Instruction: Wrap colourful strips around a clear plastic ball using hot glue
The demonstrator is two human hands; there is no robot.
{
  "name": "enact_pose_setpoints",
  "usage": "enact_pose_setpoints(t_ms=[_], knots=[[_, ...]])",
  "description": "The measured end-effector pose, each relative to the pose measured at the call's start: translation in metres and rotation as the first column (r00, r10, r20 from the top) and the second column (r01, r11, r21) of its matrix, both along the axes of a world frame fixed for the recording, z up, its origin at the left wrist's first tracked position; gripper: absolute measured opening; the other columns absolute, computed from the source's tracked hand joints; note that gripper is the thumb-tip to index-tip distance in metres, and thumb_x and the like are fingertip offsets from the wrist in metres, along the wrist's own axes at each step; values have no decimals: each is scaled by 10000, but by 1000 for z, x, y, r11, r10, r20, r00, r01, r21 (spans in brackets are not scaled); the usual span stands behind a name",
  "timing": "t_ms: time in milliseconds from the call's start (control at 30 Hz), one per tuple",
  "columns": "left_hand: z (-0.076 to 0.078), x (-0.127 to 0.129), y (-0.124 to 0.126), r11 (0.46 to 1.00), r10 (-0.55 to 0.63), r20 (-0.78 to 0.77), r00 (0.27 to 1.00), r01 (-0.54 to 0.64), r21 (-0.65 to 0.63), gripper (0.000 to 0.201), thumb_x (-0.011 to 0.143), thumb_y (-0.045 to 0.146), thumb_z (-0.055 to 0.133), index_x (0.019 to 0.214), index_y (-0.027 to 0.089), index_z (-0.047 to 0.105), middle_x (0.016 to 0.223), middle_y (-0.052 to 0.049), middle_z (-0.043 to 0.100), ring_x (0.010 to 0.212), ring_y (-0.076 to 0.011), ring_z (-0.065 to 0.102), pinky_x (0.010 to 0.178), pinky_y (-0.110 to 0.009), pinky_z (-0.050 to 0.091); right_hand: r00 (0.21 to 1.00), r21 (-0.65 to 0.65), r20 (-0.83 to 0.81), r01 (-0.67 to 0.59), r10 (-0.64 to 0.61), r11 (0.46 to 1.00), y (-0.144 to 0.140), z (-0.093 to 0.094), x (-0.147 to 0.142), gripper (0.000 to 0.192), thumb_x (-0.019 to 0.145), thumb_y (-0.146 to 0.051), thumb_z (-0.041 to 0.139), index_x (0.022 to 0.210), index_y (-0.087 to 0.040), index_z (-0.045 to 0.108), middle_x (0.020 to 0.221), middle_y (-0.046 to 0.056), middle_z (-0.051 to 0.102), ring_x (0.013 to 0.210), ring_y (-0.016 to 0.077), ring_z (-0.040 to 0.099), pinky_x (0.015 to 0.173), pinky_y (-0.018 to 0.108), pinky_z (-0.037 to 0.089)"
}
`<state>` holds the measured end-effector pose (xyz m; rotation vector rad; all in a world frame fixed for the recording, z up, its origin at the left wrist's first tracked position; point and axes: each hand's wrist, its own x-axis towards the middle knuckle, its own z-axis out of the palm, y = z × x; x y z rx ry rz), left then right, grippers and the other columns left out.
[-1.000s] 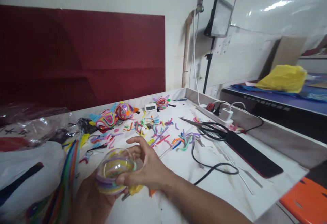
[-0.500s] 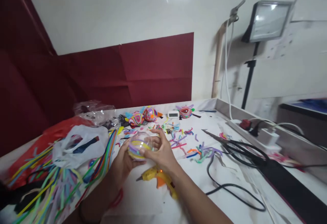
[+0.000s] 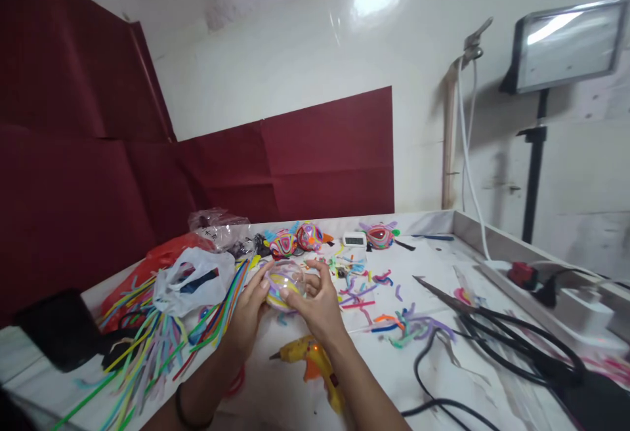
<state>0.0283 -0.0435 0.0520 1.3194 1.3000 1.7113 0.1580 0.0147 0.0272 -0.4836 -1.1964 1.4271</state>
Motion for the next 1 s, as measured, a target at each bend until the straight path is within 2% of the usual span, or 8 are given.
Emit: enact_pose_setpoints(t_ms=[200,400,533,633,733,833,900,1000], knots=[[-3,9,-4,998,68,45,997,-69,13,683,795,428,610,1386,132,437,1438,-166,504,1294,-300,511,1033,-419,456,999,-20,-32,26,-26,999,-1,-4,-4,725,563,-341,850,1153,-226,446,937,51,730,891,233,693,796,370,535],[-8,19,0,994,106,93,990,-108,15,624,804,395,598,1365,155,468,1396,-152,552,1265,-309,537,972,-425,497,997,-96,-70,36,-43,995,-5,2,2,724,513,-299,872,1122,-220,489,864,24,733,861,227,700,750,340,536],[-2,24,5,994,105,84,991,-105,2,610,811,363,591,1380,176,475,1373,-133,577,1246,-301,553,975,-420,493,992,-147,-115,37,-54,988,-5,7,5,725,497,-293,881,1106,-220,495,842,7,737,813,193,700,719,295,532],[8,21,1,994,105,73,992,-105,-3,628,851,400,536,1432,197,416,1442,-130,512,1294,-280,511,986,-398,482,986,-202,-157,23,-55,979,-3,5,4,693,517,-306,879,1093,-219,505,809,-6,737,740,160,693,672,257,525],[6,5,-19,979,205,-2,979,-205,3,625,874,456,496,1438,204,403,1482,-146,458,1310,-278,491,989,-413,474,973,-266,-225,-11,-51,964,0,3,3,615,550,-333,866,1045,-226,518,754,-36,721,624,124,664,593,224,503],[-22,-22,-57,927,372,-228,900,-371,50,564,852,497,523,1325,191,538,1406,-144,544,1283,-291,515,1049,-450,421,945,-306,-325,-67,-38,950,5,6,7,529,549,-357,858,944,-230,529,751,-51,703,608,132,657,558,233,503],[-51,-43,-86,868,477,-398,783,-491,73,502,837,514,534,1220,200,619,1332,-121,607,1263,-296,531,1090,-475,379,921,-317,-389,-108,-26,942,9,9,13,478,547,-368,852,880,-226,539,763,-46,698,649,147,668,579,253,521],[-93,-69,-118,802,573,-524,631,-563,198,466,836,528,513,1145,212,660,1257,-105,649,1207,-294,574,1071,-481,415,888,-334,-459,-167,-6,928,17,14,24,431,582,-415,825,875,-226,571,787,-25,708,701,166,681,634,288,549]])
